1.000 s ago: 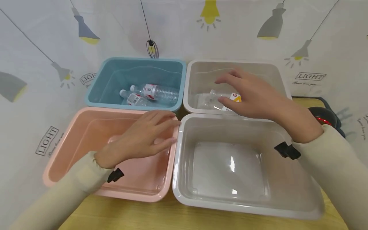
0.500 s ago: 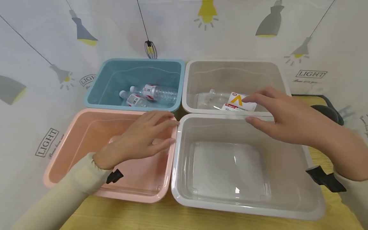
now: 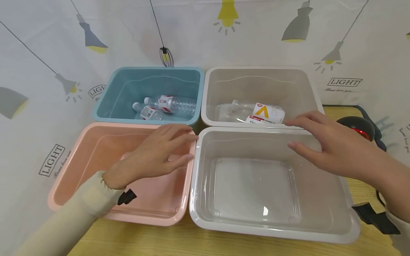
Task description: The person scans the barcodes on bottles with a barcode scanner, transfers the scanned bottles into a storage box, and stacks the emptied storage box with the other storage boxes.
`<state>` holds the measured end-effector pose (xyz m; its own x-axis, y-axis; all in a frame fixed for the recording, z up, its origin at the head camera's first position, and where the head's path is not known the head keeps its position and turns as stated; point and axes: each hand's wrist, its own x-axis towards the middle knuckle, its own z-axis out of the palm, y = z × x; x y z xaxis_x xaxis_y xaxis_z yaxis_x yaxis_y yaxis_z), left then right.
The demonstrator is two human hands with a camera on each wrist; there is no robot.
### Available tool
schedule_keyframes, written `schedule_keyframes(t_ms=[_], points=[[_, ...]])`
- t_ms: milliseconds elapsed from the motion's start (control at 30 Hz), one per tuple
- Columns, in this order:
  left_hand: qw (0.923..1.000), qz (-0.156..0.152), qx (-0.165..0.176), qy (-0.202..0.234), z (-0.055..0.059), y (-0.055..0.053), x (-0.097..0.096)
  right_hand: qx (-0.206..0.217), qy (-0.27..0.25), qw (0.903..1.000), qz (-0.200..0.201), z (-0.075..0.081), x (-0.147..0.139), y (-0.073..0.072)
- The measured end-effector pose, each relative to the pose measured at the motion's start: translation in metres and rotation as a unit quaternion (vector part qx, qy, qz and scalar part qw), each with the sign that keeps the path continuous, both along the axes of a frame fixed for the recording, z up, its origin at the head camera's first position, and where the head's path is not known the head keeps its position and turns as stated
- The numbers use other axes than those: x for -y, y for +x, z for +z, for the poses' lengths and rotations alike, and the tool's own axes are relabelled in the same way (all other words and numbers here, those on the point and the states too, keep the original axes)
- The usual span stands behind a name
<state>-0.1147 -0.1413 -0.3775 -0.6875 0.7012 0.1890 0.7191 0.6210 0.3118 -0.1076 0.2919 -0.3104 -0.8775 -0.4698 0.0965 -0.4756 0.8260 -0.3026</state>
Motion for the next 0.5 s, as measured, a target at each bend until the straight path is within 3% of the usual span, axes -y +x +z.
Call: schedule_keyframes(t_ms=[233, 500], points=[[1.0000, -0.002, -0.003, -0.001, 0.000, -0.001, 0.000, 0.006, -0.026, 0.9995, -0.017, -0.009, -0.015, 0.010], [1.0000, -0.003, -0.004, 0.001, 0.001, 0.000, -0.001, -0.038, -0.090, 0.9952, 0.000, -0.024, -0.032, 0.022]])
